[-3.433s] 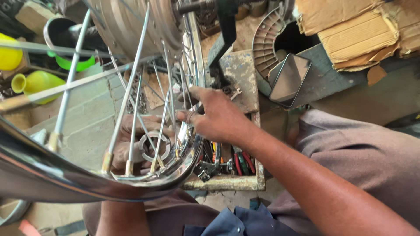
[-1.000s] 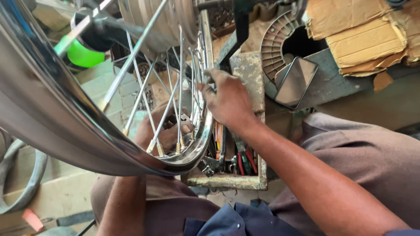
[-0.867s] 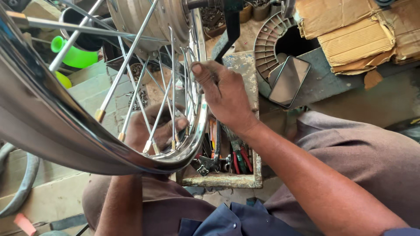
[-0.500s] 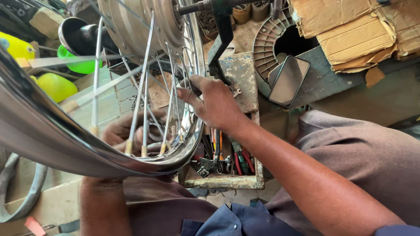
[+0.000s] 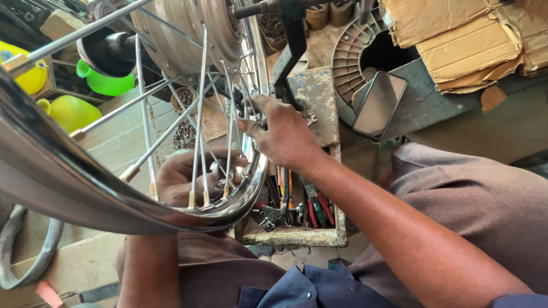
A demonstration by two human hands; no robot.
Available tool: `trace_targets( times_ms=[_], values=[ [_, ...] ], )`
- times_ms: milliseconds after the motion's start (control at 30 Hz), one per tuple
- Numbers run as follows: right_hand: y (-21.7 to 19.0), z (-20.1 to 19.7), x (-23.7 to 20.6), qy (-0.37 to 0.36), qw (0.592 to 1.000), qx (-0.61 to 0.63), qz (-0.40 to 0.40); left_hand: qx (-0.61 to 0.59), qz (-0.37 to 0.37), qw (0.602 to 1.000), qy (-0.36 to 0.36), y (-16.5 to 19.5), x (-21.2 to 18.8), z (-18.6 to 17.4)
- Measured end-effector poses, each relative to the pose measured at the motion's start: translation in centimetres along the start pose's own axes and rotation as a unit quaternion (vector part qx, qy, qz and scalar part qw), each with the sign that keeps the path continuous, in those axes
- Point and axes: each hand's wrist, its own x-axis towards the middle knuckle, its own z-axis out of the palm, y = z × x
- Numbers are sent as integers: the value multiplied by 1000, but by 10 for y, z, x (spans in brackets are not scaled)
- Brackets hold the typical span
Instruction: The person sits on the floor with a spoked wheel rim mounted in a truing stand, tightening spoke nipples by hand around the rim and turning the wheel to check it. They work on the lap-mounted wheel, manipulating spokes and nipples one at a time.
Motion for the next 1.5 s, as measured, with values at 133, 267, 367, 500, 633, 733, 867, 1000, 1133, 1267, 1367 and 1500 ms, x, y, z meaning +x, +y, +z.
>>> trace_targets(
  times_ms=[133,267,367,500,633,733,867,1000,1133,1267,1367,1500],
  values=[
    [-6,-2,0,-4,1000,11,11,16,1,1000,-13,-9,8,0],
    [-4,-3,3,20,1000,-5,-22,32,-11,999,28,-10,7,-2],
    [0,-2,1,14,1000,21,0,38,-98,978,180,-7,5,3],
    [2,1,3,10,1000,-11,-12,50,-52,989,126,4,2,12],
    [4,2,2,29,999,-16,-37,99,-55,989,97,15,0,12],
    [4,2,1,13,1000,1,-18,154,-10,981,118,9,3,13],
    [3,2,3,8,1000,-2,-21,67,31,991,112,-7,8,9],
    [3,1,1,23,999,11,-22,18,49,994,92,-13,7,5],
    [2,-1,0,23,1000,6,-19,96,15,984,148,-12,10,8],
    [-6,-7,-1,22,999,6,-23,209,91,972,52,2,6,3],
    [-16,-15,-2,-26,999,29,29,109,-44,991,56,17,-6,-9],
    [-27,-24,-4,-63,995,39,62,44,35,998,35,11,-8,-14]
  ],
)
